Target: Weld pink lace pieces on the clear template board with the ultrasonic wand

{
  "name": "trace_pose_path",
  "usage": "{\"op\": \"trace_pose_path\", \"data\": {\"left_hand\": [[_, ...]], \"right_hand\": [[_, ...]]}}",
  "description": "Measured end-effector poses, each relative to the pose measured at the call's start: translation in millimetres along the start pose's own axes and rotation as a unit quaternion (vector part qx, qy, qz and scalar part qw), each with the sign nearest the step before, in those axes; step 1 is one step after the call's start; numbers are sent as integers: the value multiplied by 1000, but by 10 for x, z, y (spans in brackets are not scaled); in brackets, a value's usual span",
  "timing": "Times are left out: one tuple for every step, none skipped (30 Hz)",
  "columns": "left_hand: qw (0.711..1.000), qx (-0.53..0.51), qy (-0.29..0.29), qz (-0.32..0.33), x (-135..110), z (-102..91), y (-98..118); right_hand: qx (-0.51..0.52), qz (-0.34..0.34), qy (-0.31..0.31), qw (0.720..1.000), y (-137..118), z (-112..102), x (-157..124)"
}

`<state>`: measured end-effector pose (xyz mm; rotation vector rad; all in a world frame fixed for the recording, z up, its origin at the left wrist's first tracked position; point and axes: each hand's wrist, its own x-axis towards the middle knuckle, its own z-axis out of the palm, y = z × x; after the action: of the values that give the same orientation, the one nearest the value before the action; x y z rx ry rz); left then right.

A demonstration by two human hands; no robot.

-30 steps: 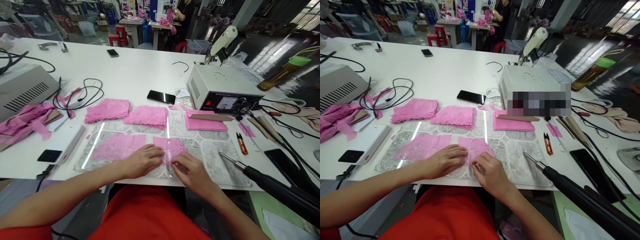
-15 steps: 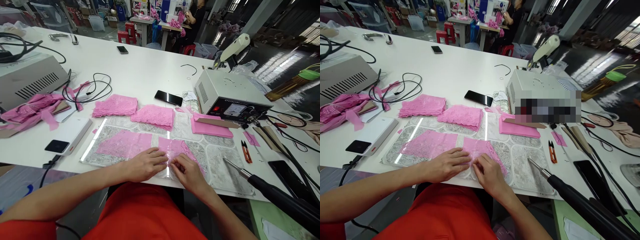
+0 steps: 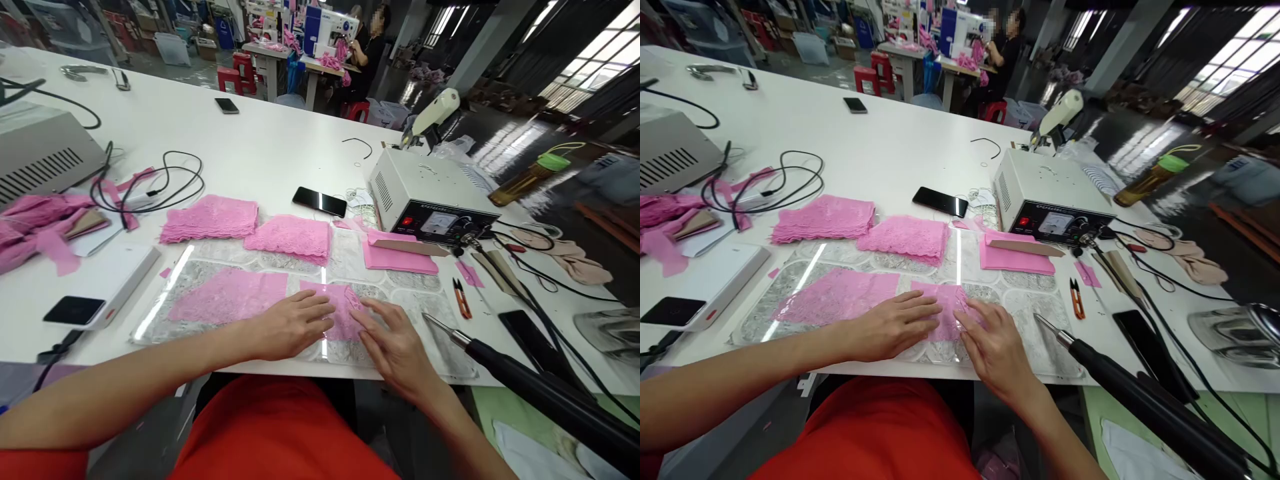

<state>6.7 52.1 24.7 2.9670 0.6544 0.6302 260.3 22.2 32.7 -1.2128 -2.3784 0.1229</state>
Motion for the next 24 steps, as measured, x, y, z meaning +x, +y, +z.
{"op": "trace_pose_path", "data": {"left_hand": [[1000,10,-7,1,25,33,-11],[1000,19,-16,2,40,66,-22],[999,24,-28,2,46,95,-31],[999,25,-38,2,44,117,-40],[999,22,-46,3,38,130,-49],[999,17,-48,4,30,135,-58],[999,10,-47,4,23,132,-67],[999,2,-45,4,19,122,-76],[999,-6,-42,2,21,108,-86],[999,-14,-39,0,28,91,-98],[999,-19,-37,-1,43,73,-112],[999,-22,-35,1,67,55,-131],[999,-21,-33,3,100,40,-153],[999,-16,-29,4,147,28,-181],[1000,-12,-25,3,208,19,-214],[1000,-13,-23,-7,285,15,-252],[999,-19,-21,-25,379,16,-295],[998,-29,-22,-46,489,21,-343],[995,-50,-27,-76,614,32,-395],[994,-56,-28,-94,750,47,-452],[993,-57,-28,-102,894,66,-514],[991,-58,-28,-114,1043,86,-581],[990,-58,-26,-129,1192,108,-652],[987,-58,-23,-148,1339,130,-727]], "right_hand": [[-41,-15,8,999,55,98,14],[-73,-21,8,997,118,183,19],[-100,-8,6,995,185,245,10],[-123,15,5,992,254,281,-13],[-139,46,9,989,322,289,-49],[-149,77,16,986,384,273,-91],[-151,103,23,983,436,237,-133],[-146,123,30,981,473,188,-166],[-135,134,36,981,494,135,-184],[-118,138,42,983,497,82,-184],[-99,133,48,985,484,35,-163],[-76,120,54,988,460,-2,-122],[-53,102,58,992,430,-28,-64],[-33,81,59,994,401,-44,6],[-19,64,60,996,383,-52,87],[-14,55,64,996,380,-53,173],[-19,63,70,995,396,-51,263],[-30,82,81,993,435,-47,355],[-44,112,92,989,493,-43,446],[-59,146,99,983,567,-37,536],[-69,170,109,977,651,-30,624],[-76,188,117,972,738,-21,707],[-82,202,127,968,823,-8,784],[-86,212,138,964,901,8,852]]}}
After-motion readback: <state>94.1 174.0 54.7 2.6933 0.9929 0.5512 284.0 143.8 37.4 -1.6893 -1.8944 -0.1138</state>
